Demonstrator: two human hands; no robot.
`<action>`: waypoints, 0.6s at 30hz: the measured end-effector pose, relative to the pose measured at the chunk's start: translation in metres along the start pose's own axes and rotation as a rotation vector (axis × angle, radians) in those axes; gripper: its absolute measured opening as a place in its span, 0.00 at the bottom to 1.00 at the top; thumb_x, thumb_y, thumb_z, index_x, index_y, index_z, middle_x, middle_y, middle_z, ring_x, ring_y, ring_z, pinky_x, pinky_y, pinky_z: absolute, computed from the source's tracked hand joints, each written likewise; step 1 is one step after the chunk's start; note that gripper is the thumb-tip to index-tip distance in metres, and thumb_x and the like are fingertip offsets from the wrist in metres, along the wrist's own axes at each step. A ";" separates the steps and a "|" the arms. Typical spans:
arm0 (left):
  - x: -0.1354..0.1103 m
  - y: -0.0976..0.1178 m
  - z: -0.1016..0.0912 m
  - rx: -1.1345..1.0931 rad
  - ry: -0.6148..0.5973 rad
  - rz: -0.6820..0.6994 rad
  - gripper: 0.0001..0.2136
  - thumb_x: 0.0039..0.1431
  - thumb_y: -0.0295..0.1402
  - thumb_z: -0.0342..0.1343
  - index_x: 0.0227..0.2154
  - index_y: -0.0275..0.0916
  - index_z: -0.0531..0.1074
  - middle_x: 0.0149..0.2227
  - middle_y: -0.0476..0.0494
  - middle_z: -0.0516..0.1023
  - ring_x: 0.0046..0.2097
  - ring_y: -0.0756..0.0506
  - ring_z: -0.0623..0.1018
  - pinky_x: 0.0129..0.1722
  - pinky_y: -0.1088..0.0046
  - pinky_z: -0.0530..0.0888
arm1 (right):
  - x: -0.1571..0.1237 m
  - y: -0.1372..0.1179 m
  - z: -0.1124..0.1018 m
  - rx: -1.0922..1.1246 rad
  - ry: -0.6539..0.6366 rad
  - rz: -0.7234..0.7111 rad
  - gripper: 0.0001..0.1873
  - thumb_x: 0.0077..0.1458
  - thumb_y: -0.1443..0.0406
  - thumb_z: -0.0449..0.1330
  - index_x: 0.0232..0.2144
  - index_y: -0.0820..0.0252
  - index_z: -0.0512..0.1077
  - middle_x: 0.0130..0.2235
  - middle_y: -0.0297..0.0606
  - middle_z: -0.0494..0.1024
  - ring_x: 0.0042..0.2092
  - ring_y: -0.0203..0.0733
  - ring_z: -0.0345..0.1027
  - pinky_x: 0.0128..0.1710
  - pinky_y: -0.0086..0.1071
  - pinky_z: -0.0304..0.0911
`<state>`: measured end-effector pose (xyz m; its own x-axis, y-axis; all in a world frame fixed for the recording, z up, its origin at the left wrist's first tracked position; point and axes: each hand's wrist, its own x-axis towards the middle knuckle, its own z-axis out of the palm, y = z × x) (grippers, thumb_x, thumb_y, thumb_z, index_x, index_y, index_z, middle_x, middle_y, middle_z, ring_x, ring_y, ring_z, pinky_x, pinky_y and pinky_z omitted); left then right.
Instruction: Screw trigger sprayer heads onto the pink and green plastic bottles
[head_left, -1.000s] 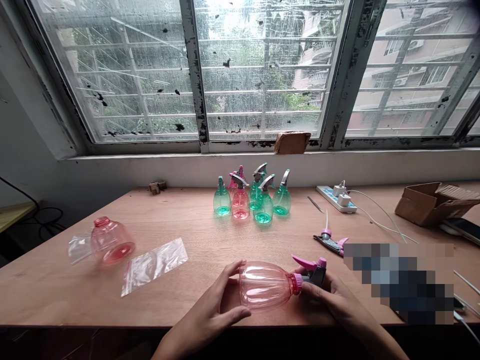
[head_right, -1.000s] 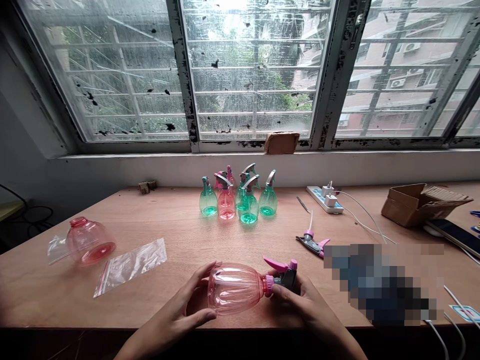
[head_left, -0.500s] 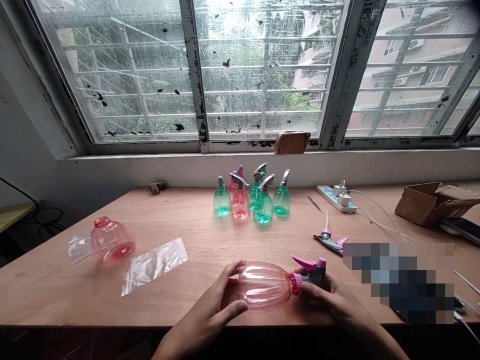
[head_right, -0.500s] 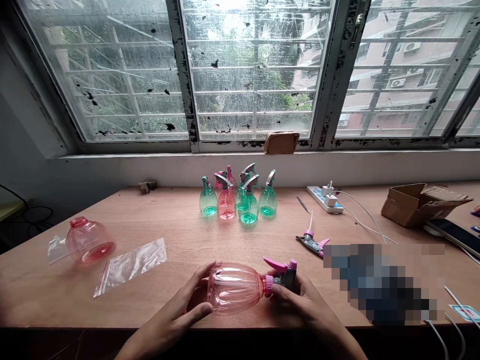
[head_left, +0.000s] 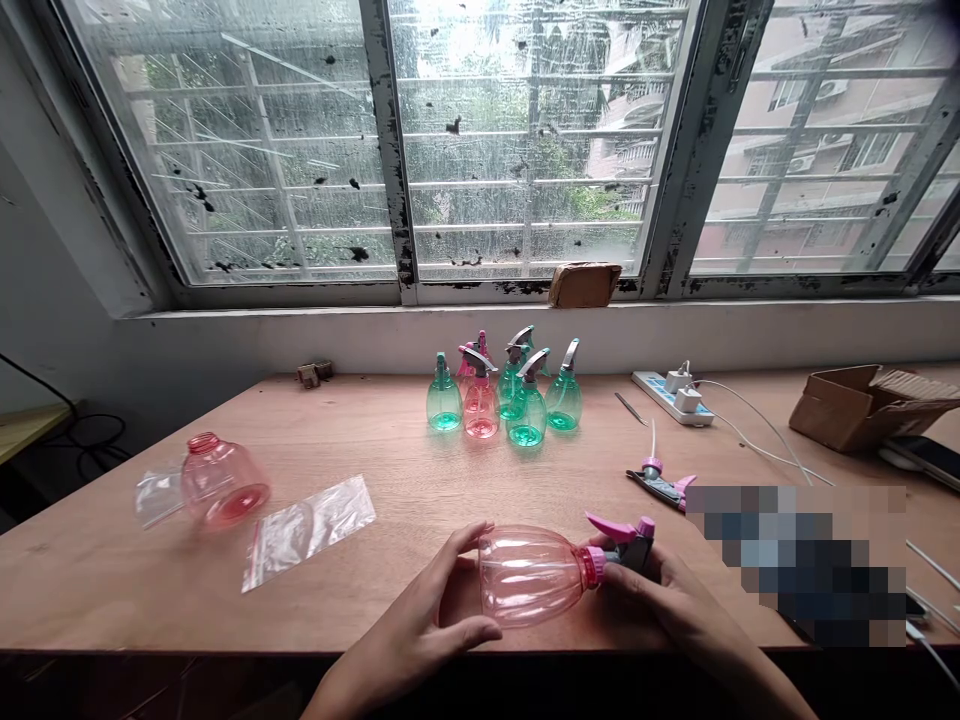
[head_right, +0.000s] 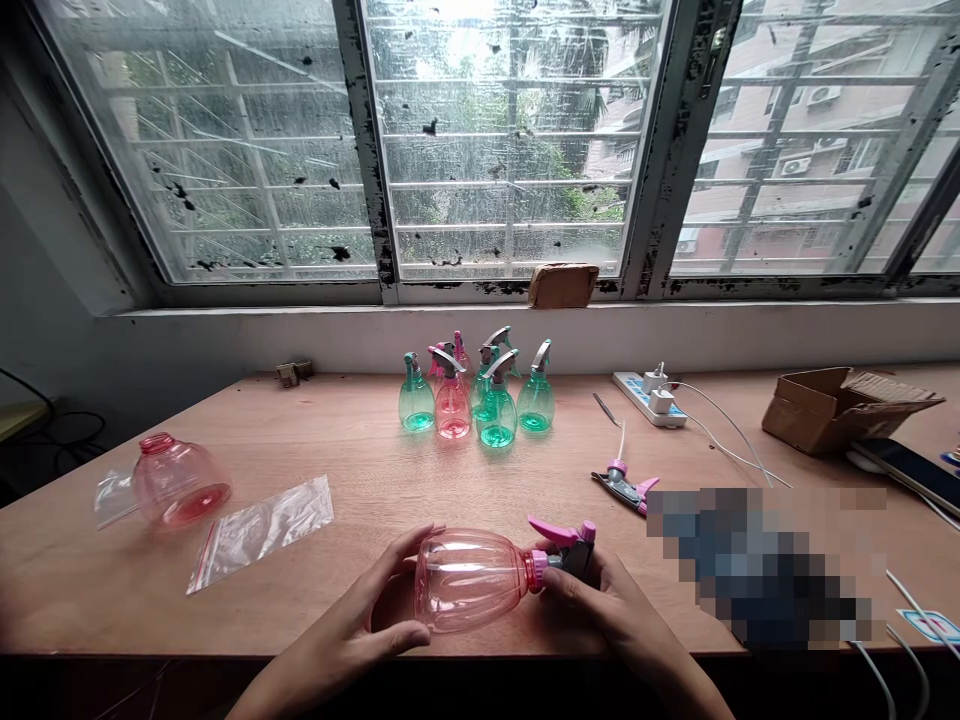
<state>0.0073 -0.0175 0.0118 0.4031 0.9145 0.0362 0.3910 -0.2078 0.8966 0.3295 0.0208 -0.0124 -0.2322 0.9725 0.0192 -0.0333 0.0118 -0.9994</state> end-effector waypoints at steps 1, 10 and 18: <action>0.000 0.000 0.000 0.005 0.001 0.002 0.39 0.63 0.42 0.67 0.72 0.54 0.53 0.73 0.42 0.61 0.70 0.34 0.65 0.71 0.52 0.61 | 0.000 0.000 0.000 -0.007 -0.003 0.001 0.29 0.49 0.45 0.72 0.45 0.58 0.82 0.40 0.44 0.86 0.45 0.57 0.78 0.49 0.46 0.70; -0.001 -0.003 0.001 0.007 0.008 0.022 0.39 0.64 0.44 0.65 0.72 0.53 0.51 0.73 0.41 0.59 0.71 0.33 0.63 0.72 0.51 0.59 | 0.000 0.000 0.000 0.002 0.013 0.008 0.30 0.47 0.44 0.73 0.44 0.59 0.83 0.43 0.46 0.86 0.47 0.59 0.78 0.51 0.47 0.70; -0.001 -0.004 0.001 0.019 0.011 0.027 0.39 0.64 0.46 0.65 0.72 0.53 0.51 0.74 0.42 0.58 0.72 0.32 0.62 0.73 0.50 0.58 | 0.000 0.001 0.000 -0.021 0.020 0.008 0.31 0.47 0.44 0.73 0.45 0.58 0.83 0.43 0.45 0.87 0.47 0.58 0.79 0.50 0.45 0.71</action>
<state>0.0062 -0.0181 0.0077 0.4045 0.9122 0.0657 0.3958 -0.2393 0.8866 0.3295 0.0211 -0.0130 -0.2134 0.9769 0.0110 -0.0113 0.0088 -0.9999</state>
